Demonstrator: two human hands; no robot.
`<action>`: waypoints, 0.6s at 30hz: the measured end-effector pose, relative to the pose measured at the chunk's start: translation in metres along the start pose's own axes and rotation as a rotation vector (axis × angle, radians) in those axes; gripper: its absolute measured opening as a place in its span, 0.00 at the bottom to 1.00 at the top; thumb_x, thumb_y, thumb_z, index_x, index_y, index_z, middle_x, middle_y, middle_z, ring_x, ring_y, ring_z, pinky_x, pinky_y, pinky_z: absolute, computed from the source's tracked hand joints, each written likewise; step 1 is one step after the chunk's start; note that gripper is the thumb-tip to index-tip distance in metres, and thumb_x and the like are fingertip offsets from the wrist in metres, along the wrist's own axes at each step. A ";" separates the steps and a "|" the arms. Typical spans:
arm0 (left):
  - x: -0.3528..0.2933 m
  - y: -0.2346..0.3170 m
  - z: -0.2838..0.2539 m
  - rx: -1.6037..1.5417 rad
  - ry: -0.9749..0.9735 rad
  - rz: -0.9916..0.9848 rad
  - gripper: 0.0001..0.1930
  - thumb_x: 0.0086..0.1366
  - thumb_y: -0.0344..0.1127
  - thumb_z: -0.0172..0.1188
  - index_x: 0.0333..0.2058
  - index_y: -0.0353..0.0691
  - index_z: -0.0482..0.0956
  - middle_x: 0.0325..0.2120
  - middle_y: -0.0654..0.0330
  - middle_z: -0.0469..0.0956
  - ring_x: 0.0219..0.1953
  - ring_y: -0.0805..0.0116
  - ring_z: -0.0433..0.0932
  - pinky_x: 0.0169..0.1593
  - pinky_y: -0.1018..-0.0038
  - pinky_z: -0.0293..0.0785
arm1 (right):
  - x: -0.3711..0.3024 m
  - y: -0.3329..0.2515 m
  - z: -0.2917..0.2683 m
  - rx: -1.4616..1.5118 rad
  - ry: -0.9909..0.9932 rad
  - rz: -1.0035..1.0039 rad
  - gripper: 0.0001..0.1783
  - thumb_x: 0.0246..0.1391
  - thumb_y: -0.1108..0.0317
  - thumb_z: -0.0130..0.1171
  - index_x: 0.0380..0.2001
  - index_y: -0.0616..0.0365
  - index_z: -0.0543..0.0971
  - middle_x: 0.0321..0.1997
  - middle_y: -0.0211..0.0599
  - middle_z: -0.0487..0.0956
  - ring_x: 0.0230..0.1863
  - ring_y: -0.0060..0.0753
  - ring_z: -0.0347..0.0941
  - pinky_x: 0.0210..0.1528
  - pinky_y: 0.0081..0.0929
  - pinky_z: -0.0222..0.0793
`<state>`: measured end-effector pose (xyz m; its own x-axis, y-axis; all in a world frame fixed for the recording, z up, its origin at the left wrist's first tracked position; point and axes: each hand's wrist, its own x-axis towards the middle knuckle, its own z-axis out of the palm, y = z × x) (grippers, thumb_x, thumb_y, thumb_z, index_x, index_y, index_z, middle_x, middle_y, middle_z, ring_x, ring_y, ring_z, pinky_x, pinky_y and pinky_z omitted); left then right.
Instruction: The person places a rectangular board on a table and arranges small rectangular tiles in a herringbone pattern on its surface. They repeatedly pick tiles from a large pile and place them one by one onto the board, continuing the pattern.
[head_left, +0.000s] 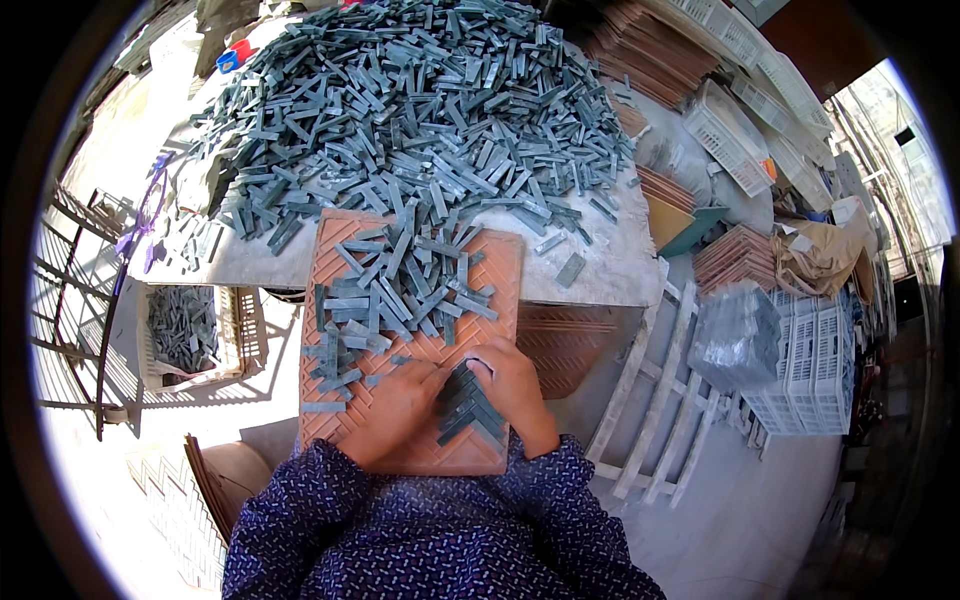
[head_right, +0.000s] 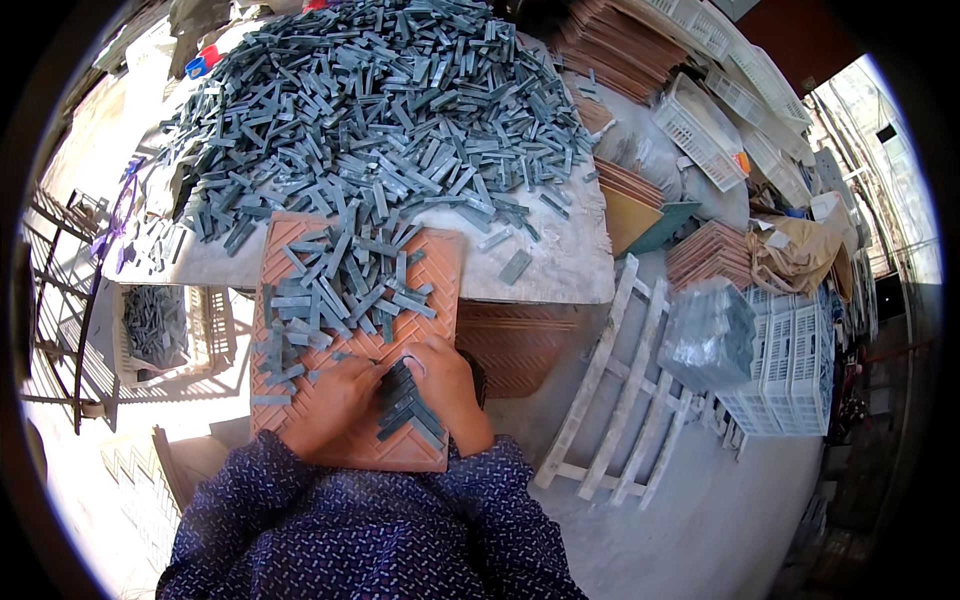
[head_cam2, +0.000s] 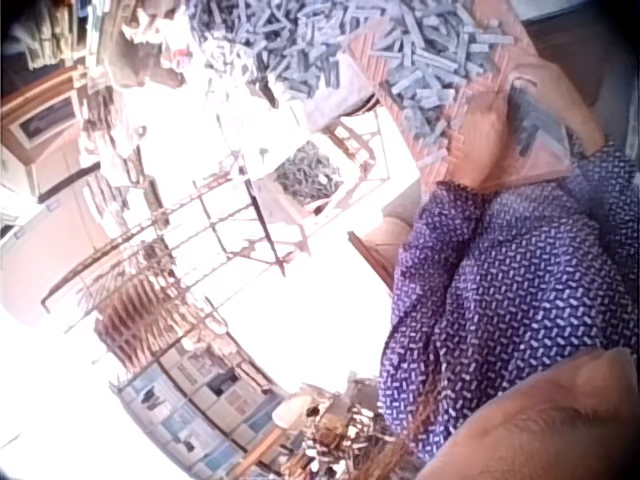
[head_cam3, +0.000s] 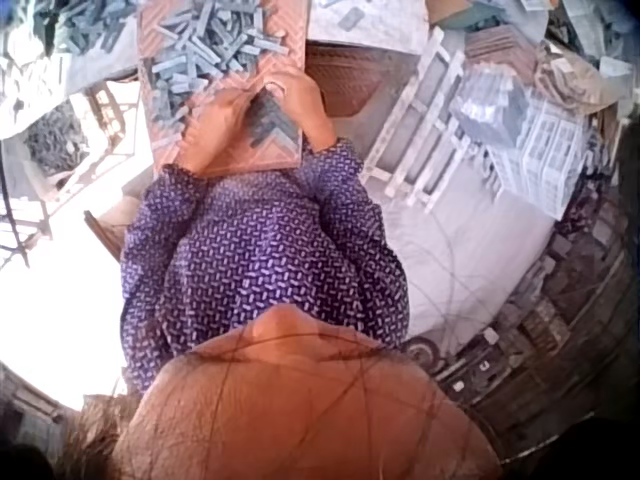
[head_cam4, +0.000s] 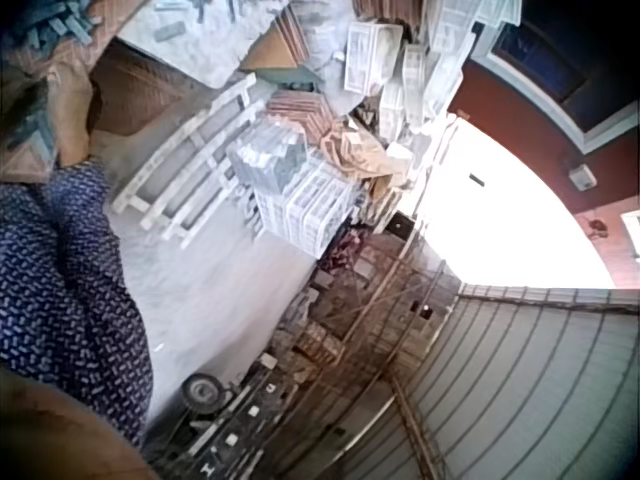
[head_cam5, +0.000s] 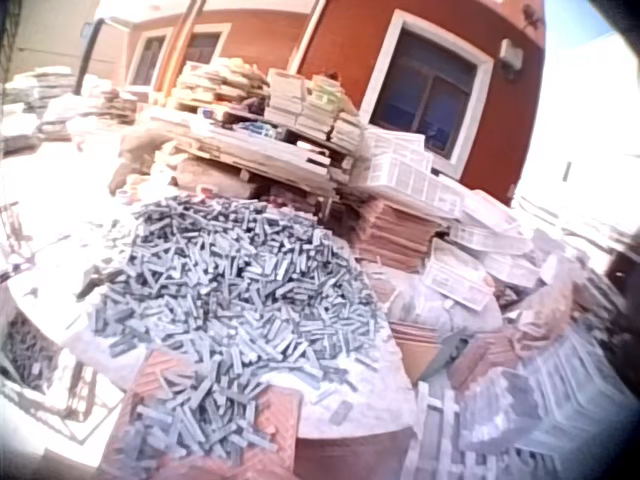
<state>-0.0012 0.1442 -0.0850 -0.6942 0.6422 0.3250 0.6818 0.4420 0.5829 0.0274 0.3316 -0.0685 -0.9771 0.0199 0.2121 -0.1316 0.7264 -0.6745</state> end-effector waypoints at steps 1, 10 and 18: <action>0.001 0.003 -0.001 0.019 0.008 0.000 0.17 0.48 0.24 0.56 0.40 0.34 0.77 0.29 0.54 0.74 0.32 0.55 0.76 0.34 0.65 0.72 | 0.001 -0.002 0.000 -0.022 -0.015 -0.002 0.08 0.46 0.71 0.61 0.32 0.56 0.78 0.32 0.39 0.75 0.34 0.47 0.74 0.34 0.37 0.70; 0.003 0.004 0.004 0.001 0.047 0.024 0.18 0.46 0.24 0.57 0.40 0.34 0.77 0.29 0.54 0.75 0.33 0.54 0.75 0.37 0.65 0.73 | 0.029 -0.018 0.029 -0.113 0.153 0.032 0.16 0.39 0.71 0.65 0.34 0.59 0.73 0.31 0.43 0.76 0.35 0.48 0.74 0.34 0.38 0.69; 0.012 0.003 -0.017 -0.064 0.124 -0.060 0.13 0.51 0.23 0.59 0.38 0.36 0.77 0.36 0.53 0.77 0.37 0.53 0.76 0.39 0.66 0.73 | 0.018 -0.004 -0.023 0.099 -0.063 0.108 0.11 0.40 0.76 0.61 0.32 0.61 0.77 0.34 0.44 0.77 0.36 0.46 0.75 0.38 0.33 0.70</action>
<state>-0.0115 0.1424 -0.0664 -0.7591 0.5319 0.3753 0.6249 0.4338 0.6491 0.0147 0.3451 -0.0455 -0.9946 0.0492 0.0916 -0.0377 0.6507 -0.7584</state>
